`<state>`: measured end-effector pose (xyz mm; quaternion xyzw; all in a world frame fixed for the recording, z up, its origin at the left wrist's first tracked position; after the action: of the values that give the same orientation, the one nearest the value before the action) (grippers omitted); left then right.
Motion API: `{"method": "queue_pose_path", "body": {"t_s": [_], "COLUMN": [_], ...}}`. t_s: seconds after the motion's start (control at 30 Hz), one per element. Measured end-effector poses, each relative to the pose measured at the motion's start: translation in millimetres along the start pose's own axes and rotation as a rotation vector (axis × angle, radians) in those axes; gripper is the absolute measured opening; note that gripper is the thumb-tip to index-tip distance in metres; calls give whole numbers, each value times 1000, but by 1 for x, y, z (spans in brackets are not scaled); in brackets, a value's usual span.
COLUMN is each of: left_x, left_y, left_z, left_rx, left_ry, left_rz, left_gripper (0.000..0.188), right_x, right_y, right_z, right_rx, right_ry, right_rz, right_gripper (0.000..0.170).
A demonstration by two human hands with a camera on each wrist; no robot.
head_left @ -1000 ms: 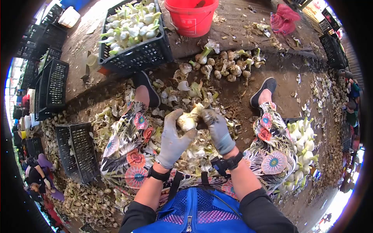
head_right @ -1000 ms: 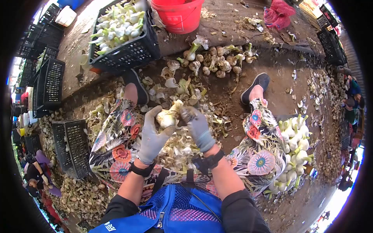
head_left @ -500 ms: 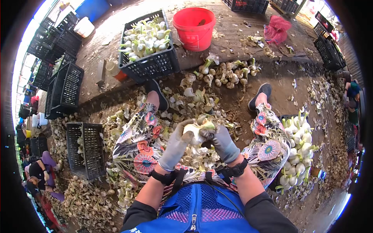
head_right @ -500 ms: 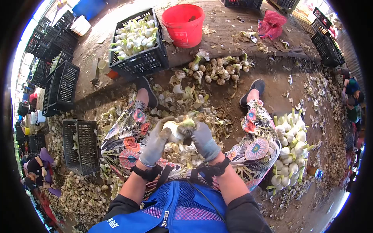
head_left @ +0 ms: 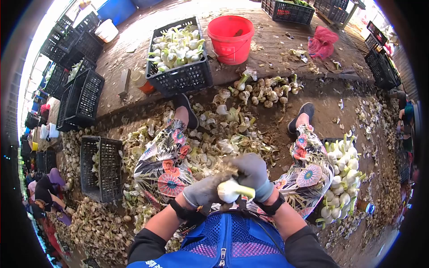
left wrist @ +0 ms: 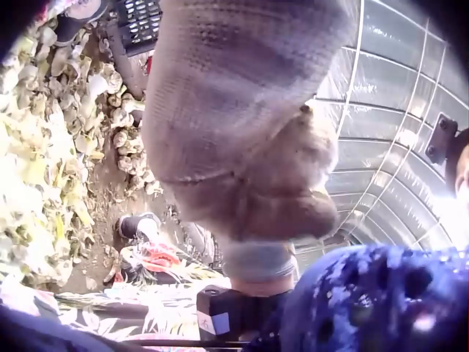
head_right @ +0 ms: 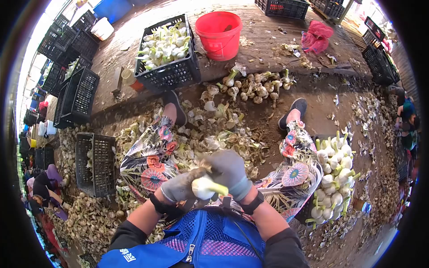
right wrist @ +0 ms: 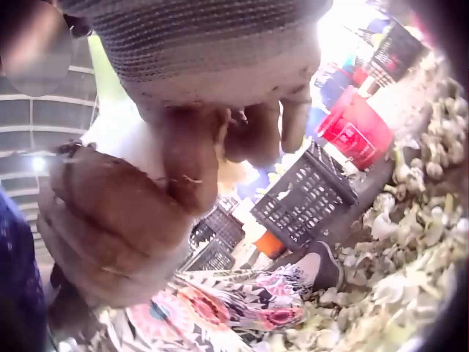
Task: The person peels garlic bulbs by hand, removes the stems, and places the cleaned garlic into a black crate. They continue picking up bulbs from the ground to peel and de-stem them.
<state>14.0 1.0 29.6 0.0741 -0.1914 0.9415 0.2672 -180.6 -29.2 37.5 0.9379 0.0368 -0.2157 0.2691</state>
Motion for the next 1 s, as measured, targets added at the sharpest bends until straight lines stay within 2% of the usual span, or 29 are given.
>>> {"method": "queue_pose_path", "body": {"t_s": [0.03, 0.07, 0.1, 0.17, 0.2, 0.23, 0.27, 0.3, 0.33, 0.37, 0.4, 0.43, 0.5, 0.53, 0.57, 0.6, 0.63, 0.7, 0.73, 0.77, 0.83, 0.87, 0.9, 0.97, 1.0], "left_x": [8, 14, 9, 4, 7, 17, 5, 3, 5, 5, 9, 1, 3, -3, -15, -30, -32, -33, -28, -21, 0, 6, 11, 12, 12], "left_y": [-3, 2, 8, 13, 17, 18, 21, 26, 25, 23, 20, 9, -2, -15, -28, -29, -25, -21, -16, -9, 12, 21, 28, 32, 32], "left_z": [16, 8, 3, -3, -2, 12, -18, -18, -20, -20, -7, -1, 19, 26, 30, 21, 15, 11, 12, 12, 24, 24, 22, 16, 13], "left_rx": [-365, -412, -395, -397, -317, -282, -45, 192, 186, 194, 199, 59, 215, 156, 98, 53, 46, 8, 128, 126, -71, -72, -63, -55, -85], "left_ry": [-442, -674, -889, -932, -963, -804, -234, 340, 337, 95, -151, -264, -309, -253, -196, 61, 60, 1151, 1119, 1121, 337, 334, 238, 139, -35], "left_rz": [12, 96, -27, 130, 143, 331, 396, 427, 417, 587, 754, 759, 801, 752, 701, 688, 683, 568, 539, 537, 490, 494, 480, 466, 439], "left_gripper": [65, 70, 72, 72, 67, 54, 48, 42, 42, 38, 34, 30, 30, 29, 28, 36, 36, 49, 58, 58, 52, 52, 49, 47, 45], "right_x": [-2, -14, -6, -19, -19, -17, -9, -3, -4, -4, -5, -6, -6, -15, -21, -23, -25, -19, -13, -9, -11, -9, -8, -9, -10], "right_y": [-1, -5, -22, -35, -31, -26, -29, -28, -32, -36, -37, -45, -61, -56, -64, -64, -63, -62, -59, -58, -40, -32, -28, -21, -19], "right_z": [-2, -6, 23, 31, 19, 5, 8, 9, 13, 18, 19, 31, 67, 67, 75, 75, 74, 74, 73, 69, 36, 24, 18, 6, 4], "right_rx": [199, 666, 759, 861, 910, 963, 926, 885, 923, 958, 969, 1026, 1121, 1101, 1009, 998, 988, 1019, 1043, 1045, 864, 736, 737, 138, 144], "right_ry": [150, 392, 546, 689, 763, 836, 755, 654, 750, 847, 845, 918, 962, 1109, 1096, 1093, 1089, 1022, 959, 962, 629, 492, 493, -62, -29], "right_rz": [23, -63, 37, -25, -59, -88, -61, 39, 53, 64, 124, 230, 452, 520, 468, 503, 536, 535, 532, 534, 400, 358, 354, 211, 178], "right_gripper": [52, 60, 60, 56, 52, 49, 44, 33, 32, 31, 22, 19, 23, 29, 29, 28, 27, 28, 28, 28, 24, 29, 29, 38, 43]}}
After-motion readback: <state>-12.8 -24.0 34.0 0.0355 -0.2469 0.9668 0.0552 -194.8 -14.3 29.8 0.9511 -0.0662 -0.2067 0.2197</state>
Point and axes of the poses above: each hand's wrist, its own y-axis towards the middle knuckle, its own x-axis out of the palm, z = x × y, the point moved 1 cm from there along y, towards the middle knuckle, and after that the axes turned 11 degrees about z, right-handed, at the moved point
